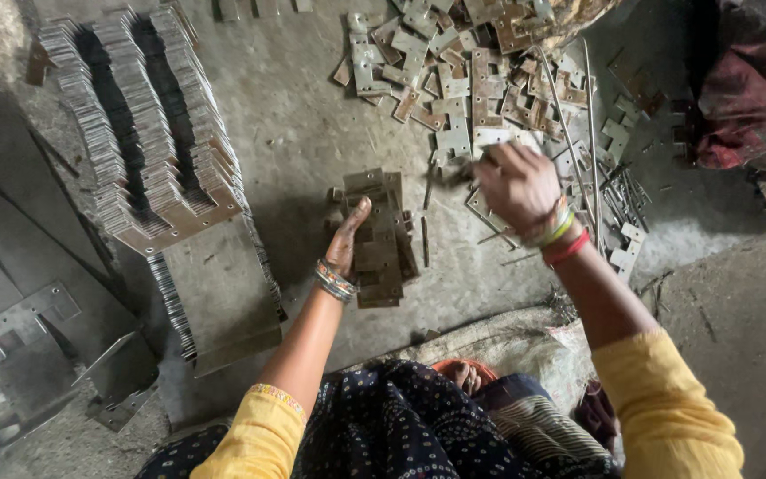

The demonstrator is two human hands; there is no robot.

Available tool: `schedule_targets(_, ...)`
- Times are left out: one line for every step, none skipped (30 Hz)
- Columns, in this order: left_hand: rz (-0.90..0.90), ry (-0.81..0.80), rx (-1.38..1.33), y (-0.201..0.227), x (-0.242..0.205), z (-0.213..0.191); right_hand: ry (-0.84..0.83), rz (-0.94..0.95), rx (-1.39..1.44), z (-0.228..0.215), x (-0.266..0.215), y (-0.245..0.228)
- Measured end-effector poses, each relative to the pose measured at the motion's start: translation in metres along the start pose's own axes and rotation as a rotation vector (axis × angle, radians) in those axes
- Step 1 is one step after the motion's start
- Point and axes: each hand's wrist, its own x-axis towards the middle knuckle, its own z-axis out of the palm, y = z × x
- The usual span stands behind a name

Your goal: The person sits on the floor and sorts small metal pieces by hand, picking them up from a pile and stacking them into neat rows. The person occasionally uses a metal rod to move pieces around.

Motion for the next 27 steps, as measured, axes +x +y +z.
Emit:
schedule_targets(-0.128, 0.001, -0.151, -0.003, 0.001, -0.001, 0.139, -0.081, 0.033, -0.008, -0.005, -0.010)
schedule_targets(-0.257, 0.001, -0.301, -0.006, 0.003, -0.001, 0.102, -0.046, 0.041, -0.009, -0.007, -0.017)
schedule_targets(-0.132, -0.026, -0.198, -0.008, 0.009, 0.000, 0.071, -0.014, 0.047, -0.006, -0.005, -0.019)
schedule_targets(-0.007, -0.055, -0.095, -0.008, 0.015, 0.000, 0.041, 0.018, 0.054, 0.003, -0.002, -0.017)
schedule_targets(0.116, -0.082, 0.008, -0.010, 0.018, -0.001, -0.043, 0.170, 0.084, 0.018, 0.002, -0.015)
schedule_targets(0.186, -0.179, 0.097, -0.013, 0.017, -0.004, -0.127, 0.322, 0.114, 0.039, 0.009, -0.008)
schedule_targets(0.258, -0.275, 0.190, -0.015, 0.015, -0.008, -0.208, 0.474, 0.146, 0.062, 0.016, 0.004)
schedule_targets(0.330, -0.371, 0.283, -0.018, 0.012, -0.012, -0.181, 0.527, 0.082, 0.089, 0.026, 0.016)
schedule_targets(0.184, -0.294, 0.188, -0.022, 0.008, -0.016, -0.160, 0.580, 0.020, 0.119, 0.036, 0.025)
schedule_targets(0.037, -0.216, 0.092, -0.026, 0.004, -0.021, -0.139, 0.632, -0.044, 0.146, 0.041, 0.032)
schedule_targets(-0.108, -0.140, -0.003, -0.029, 0.001, -0.026, -0.187, 0.720, 0.048, 0.168, 0.043, 0.039)
schedule_targets(0.022, -0.224, -0.024, -0.031, -0.001, -0.028, -0.234, 0.807, 0.142, 0.185, 0.043, 0.045)
schedule_targets(0.151, -0.311, -0.046, -0.032, -0.001, -0.031, -0.281, 0.893, 0.234, 0.196, 0.042, 0.051)
schedule_targets(0.280, -0.399, -0.069, -0.032, 0.000, -0.033, -0.284, 0.994, 0.359, 0.200, 0.043, 0.053)
schedule_targets(0.285, -0.341, 0.066, -0.031, 0.002, -0.034, -0.285, 1.092, 0.487, 0.197, 0.046, 0.054)
schedule_targets(0.290, -0.282, 0.201, -0.026, 0.003, -0.033, -0.283, 1.188, 0.617, 0.192, 0.047, 0.052)
schedule_targets(0.292, -0.220, 0.337, -0.019, 0.001, -0.030, -0.262, 1.062, 0.597, 0.182, 0.048, 0.046)
schedule_targets(0.266, -0.250, 0.321, -0.012, -0.003, -0.025, -0.255, 1.010, 0.598, 0.167, 0.052, 0.039)
schedule_targets(0.227, -0.263, 0.294, -0.003, -0.006, -0.016, -0.246, 0.964, 0.580, 0.149, 0.057, 0.029)
schedule_targets(0.132, -0.227, 0.218, 0.007, -0.013, -0.005, -0.218, 0.904, 0.548, 0.130, 0.059, 0.017)
schedule_targets(-0.010, -0.143, 0.104, 0.014, -0.021, 0.009, -0.169, 0.819, 0.500, 0.108, 0.054, 0.000)
schedule_targets(-0.135, -0.052, -0.003, 0.023, -0.032, 0.022, -0.108, 0.713, 0.458, 0.086, 0.046, -0.016)
schedule_targets(-0.209, 0.032, -0.063, 0.035, -0.039, 0.036, -0.036, 0.572, 0.417, 0.065, 0.037, -0.030)
schedule_targets(-0.213, 0.062, -0.105, 0.045, -0.044, 0.049, 0.030, 0.435, 0.387, 0.046, 0.027, -0.041)
schedule_targets(-0.212, 0.094, -0.131, 0.053, -0.048, 0.061, 0.054, 0.305, 0.337, 0.033, 0.018, -0.047)
schedule_targets(-0.192, 0.098, -0.196, 0.060, -0.050, 0.071, 0.077, 0.174, 0.288, 0.023, 0.007, -0.047)
schedule_targets(-0.168, 0.081, -0.208, 0.066, -0.048, 0.079, 0.104, 0.041, 0.234, 0.018, -0.001, -0.040)
